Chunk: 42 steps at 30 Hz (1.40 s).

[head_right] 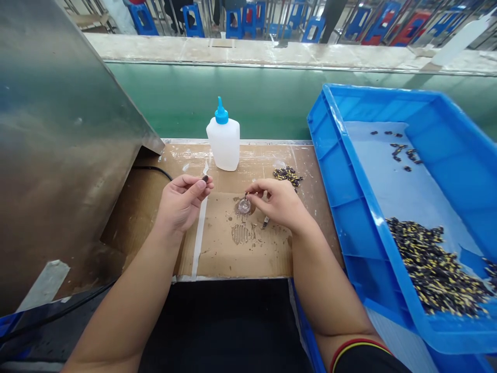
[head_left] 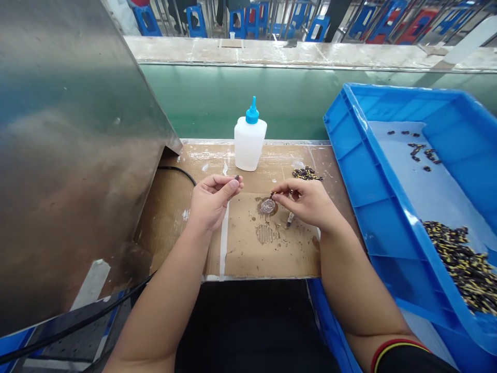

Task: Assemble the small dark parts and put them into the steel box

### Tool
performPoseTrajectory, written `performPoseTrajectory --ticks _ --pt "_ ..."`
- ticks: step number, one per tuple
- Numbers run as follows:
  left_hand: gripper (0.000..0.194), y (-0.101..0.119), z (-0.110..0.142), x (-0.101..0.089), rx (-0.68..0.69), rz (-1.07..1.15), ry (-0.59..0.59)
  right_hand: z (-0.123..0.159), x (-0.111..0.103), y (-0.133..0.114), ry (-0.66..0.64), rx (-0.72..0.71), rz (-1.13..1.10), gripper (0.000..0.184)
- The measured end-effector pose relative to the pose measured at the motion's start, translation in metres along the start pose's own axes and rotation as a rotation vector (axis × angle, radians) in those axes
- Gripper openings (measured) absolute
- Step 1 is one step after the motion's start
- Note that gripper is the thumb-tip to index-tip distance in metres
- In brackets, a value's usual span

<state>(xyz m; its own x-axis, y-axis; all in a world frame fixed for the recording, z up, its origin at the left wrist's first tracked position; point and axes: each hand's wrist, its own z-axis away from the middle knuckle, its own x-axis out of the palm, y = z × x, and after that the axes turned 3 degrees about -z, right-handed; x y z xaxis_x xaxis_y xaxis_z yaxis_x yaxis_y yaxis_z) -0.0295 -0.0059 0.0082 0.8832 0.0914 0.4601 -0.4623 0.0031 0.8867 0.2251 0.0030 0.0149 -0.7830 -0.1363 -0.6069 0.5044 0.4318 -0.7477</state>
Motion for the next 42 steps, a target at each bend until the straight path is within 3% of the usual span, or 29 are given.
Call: performPoseTrajectory --ticks 11,16,21,26,35,42 --pt "0.049 0.001 0.000 -0.003 -0.034 0.039 -0.035 -0.002 0.000 0.003 0.000 0.003 0.053 0.010" --pt "0.051 0.004 0.002 -0.001 -0.094 0.094 -0.009 -0.002 0.002 0.003 0.091 0.021 0.026 0.008" --pt "0.049 0.007 0.004 -0.001 -0.133 0.139 -0.023 -0.001 0.012 -0.008 0.260 0.115 -0.266 0.013" --pt "0.043 0.004 0.007 0.003 -0.145 0.111 -0.054 0.001 0.027 -0.027 0.313 0.124 -0.626 0.027" --pt "0.032 -0.012 0.010 0.008 -0.005 -0.122 -0.038 0.001 0.035 -0.033 0.344 0.158 -0.719 0.032" --pt "0.029 -0.018 0.015 0.007 0.024 -0.256 -0.053 0.004 0.042 -0.037 0.316 0.139 -0.783 0.031"
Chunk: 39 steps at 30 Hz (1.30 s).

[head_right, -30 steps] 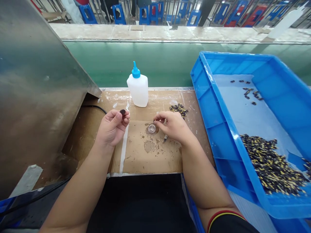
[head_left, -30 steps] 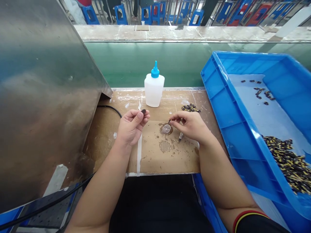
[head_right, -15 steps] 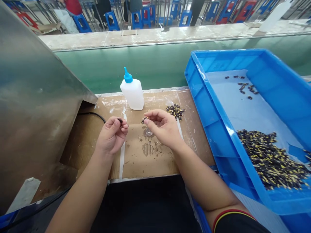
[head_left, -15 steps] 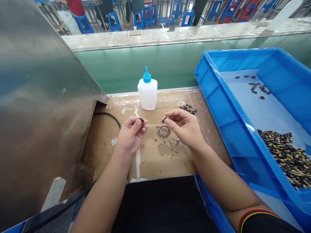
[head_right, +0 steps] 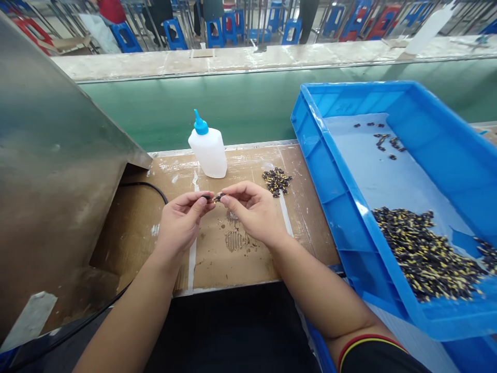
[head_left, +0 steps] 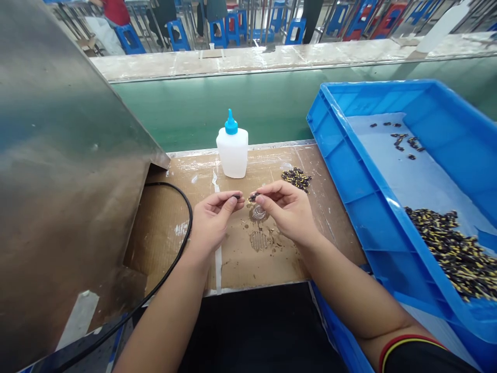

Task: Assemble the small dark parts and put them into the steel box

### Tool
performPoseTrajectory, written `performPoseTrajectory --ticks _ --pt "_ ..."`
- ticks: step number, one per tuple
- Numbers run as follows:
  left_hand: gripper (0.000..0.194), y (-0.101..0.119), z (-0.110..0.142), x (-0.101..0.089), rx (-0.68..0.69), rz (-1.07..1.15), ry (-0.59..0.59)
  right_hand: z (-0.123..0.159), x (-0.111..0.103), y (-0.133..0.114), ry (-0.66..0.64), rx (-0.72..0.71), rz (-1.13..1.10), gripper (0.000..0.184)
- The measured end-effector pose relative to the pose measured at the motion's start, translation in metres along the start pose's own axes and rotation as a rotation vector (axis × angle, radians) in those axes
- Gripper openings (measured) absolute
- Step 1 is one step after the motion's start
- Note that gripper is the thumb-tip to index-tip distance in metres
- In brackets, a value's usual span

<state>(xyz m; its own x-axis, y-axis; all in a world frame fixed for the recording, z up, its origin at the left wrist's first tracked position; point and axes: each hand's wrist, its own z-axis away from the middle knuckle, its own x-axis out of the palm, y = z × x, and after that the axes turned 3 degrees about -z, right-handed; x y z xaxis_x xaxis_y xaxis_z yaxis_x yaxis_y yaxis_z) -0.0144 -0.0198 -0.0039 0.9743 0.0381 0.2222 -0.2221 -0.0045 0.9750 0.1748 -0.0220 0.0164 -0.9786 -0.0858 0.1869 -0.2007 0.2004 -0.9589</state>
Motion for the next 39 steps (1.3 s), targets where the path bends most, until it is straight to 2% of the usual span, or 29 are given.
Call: performPoseTrajectory --ticks 3,8,14,20,25,32,34,39 --pt "0.031 0.000 0.001 0.001 -0.005 -0.036 0.014 0.002 0.004 -0.001 -0.046 -0.016 -0.066 0.027" --pt "0.026 0.001 0.004 0.004 0.052 -0.117 0.026 0.004 0.008 0.000 -0.100 0.022 -0.082 0.033" --pt "0.030 -0.001 0.002 0.004 0.046 -0.054 0.062 0.004 0.009 0.003 -0.141 0.078 -0.111 0.033" --pt "0.029 -0.002 0.002 0.003 0.021 -0.034 0.079 0.003 0.008 0.002 -0.139 0.046 -0.142 0.030" --pt "0.023 0.003 0.005 0.004 0.089 -0.057 0.046 0.002 0.007 0.000 -0.171 0.076 -0.166 0.028" --pt "0.014 0.006 0.009 0.007 0.179 -0.085 0.091 0.000 0.003 0.001 -0.212 0.100 -0.255 0.026" --pt "0.015 0.007 0.007 0.007 0.146 0.025 0.069 -0.001 0.002 0.003 -0.181 0.079 -0.281 0.027" --pt "0.028 0.013 0.000 0.004 -0.108 0.327 -0.015 0.000 0.003 0.004 -0.011 -0.071 -0.155 0.023"
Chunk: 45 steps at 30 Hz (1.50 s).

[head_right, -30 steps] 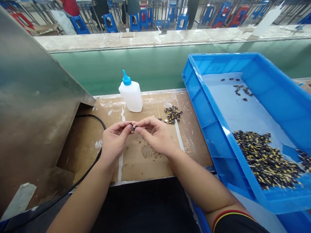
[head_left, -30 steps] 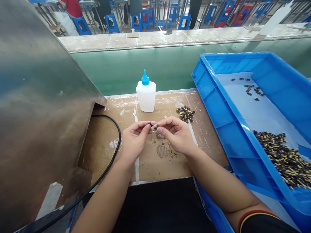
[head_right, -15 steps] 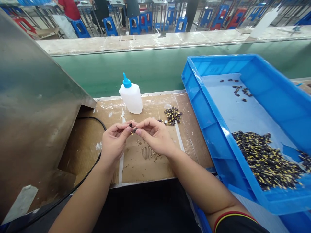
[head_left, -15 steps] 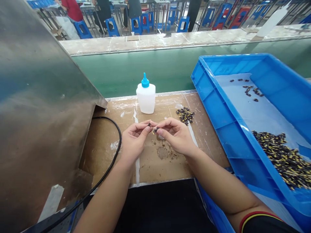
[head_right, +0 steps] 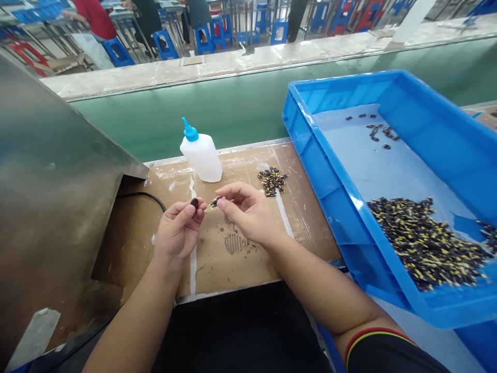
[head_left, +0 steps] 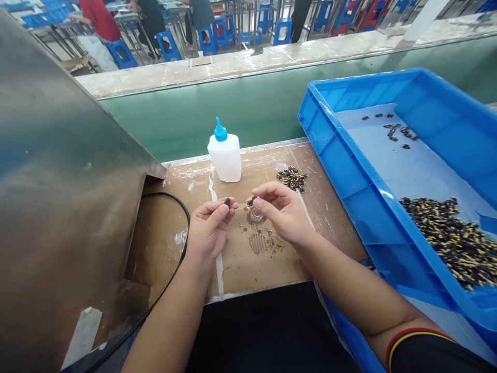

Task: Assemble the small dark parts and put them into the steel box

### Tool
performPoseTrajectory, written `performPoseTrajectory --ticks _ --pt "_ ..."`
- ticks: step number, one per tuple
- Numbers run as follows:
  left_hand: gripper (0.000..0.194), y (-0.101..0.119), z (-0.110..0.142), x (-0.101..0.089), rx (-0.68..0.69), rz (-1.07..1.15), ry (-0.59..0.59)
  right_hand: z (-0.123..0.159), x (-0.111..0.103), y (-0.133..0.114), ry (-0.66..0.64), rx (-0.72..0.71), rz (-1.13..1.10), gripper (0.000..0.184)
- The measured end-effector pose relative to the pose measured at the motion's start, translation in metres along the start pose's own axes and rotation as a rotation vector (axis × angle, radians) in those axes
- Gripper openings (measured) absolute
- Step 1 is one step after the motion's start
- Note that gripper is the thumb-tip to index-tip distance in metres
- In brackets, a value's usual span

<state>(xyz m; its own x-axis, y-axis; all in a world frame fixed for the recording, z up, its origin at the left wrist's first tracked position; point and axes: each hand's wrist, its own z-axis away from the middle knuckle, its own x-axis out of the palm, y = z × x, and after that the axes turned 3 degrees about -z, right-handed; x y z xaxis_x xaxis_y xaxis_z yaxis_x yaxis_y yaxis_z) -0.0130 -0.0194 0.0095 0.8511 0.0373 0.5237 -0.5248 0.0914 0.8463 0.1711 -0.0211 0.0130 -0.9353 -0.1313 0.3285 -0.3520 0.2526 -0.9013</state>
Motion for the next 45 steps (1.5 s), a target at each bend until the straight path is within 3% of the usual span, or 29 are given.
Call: performPoseTrajectory --ticks 8,12,18,38,45 --pt "0.027 -0.0026 -0.0019 -0.0036 -0.048 0.069 -0.088 0.0087 0.0057 -0.0019 -0.022 -0.249 0.275 0.010" --pt "0.024 -0.0038 -0.0014 -0.0053 -0.019 0.057 -0.123 0.0068 0.0052 -0.0043 -0.100 -0.409 0.359 0.014" --pt "0.021 -0.0031 -0.0001 -0.0046 0.017 0.043 -0.151 0.0056 0.0076 -0.0025 -0.098 -0.544 0.416 0.016" --pt "0.014 -0.0020 0.0028 -0.0002 0.076 0.003 -0.193 0.0049 0.0060 -0.0028 -0.116 -0.527 0.444 0.015" --pt "0.017 -0.0022 0.0036 -0.0003 0.119 -0.064 -0.138 0.0050 0.0055 -0.0049 -0.128 -0.520 0.480 0.013"
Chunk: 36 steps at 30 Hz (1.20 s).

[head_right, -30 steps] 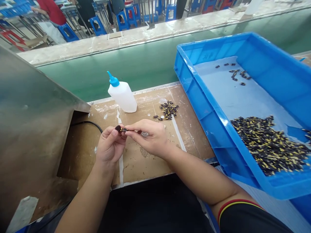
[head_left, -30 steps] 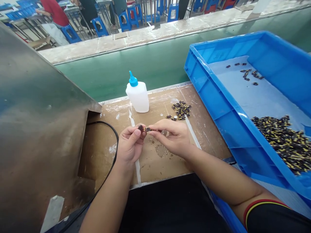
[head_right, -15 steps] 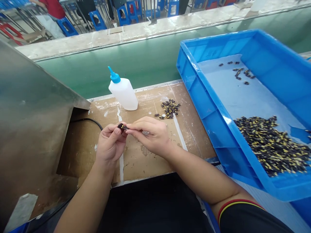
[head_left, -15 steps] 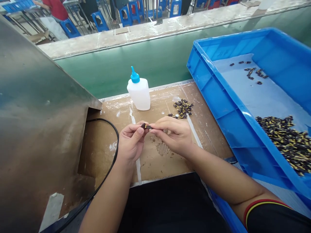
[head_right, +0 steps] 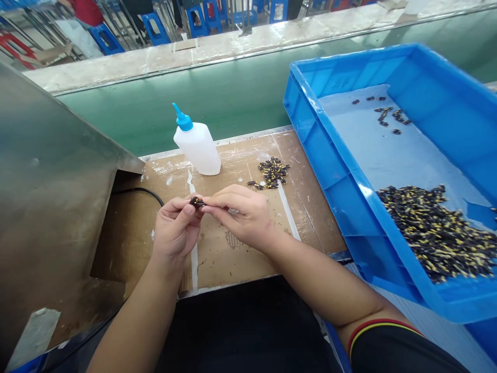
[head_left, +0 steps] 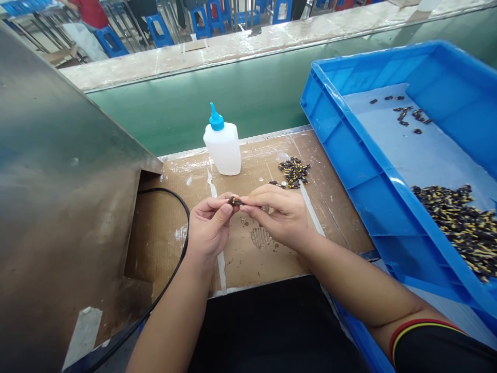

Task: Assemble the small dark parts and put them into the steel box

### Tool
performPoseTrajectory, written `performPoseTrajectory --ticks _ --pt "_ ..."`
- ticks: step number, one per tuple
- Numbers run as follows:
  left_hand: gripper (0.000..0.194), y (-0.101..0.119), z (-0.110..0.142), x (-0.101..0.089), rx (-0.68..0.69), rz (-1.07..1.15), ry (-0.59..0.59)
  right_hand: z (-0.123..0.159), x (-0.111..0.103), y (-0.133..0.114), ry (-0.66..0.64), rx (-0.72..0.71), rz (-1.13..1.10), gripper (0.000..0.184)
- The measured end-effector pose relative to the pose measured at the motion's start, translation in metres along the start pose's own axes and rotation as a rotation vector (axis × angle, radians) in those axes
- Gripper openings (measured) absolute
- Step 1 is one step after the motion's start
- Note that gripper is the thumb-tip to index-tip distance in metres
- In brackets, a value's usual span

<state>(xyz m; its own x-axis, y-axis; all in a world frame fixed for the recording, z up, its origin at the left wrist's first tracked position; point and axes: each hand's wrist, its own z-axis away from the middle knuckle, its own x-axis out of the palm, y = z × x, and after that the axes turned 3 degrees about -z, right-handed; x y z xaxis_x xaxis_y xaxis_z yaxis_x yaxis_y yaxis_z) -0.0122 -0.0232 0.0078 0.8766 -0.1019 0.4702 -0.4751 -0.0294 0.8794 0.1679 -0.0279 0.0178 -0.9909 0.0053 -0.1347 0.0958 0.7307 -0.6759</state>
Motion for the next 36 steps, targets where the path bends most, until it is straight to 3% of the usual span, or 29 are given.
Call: performPoseTrajectory --ticks 4,21,28,36 --pt "0.021 0.000 0.000 0.001 0.036 -0.060 0.040 0.000 -0.001 0.001 -0.007 -0.020 0.013 0.015" --pt "0.017 -0.001 0.000 0.000 0.062 -0.066 0.004 -0.001 -0.003 0.003 -0.031 -0.069 0.015 0.014" --pt "0.012 -0.008 0.005 -0.003 0.220 -0.241 0.071 0.000 -0.002 0.005 -0.033 -0.179 0.147 0.017" --pt "0.010 -0.012 0.008 0.001 0.287 -0.363 0.095 0.002 -0.002 0.008 -0.003 -0.177 0.183 0.016"
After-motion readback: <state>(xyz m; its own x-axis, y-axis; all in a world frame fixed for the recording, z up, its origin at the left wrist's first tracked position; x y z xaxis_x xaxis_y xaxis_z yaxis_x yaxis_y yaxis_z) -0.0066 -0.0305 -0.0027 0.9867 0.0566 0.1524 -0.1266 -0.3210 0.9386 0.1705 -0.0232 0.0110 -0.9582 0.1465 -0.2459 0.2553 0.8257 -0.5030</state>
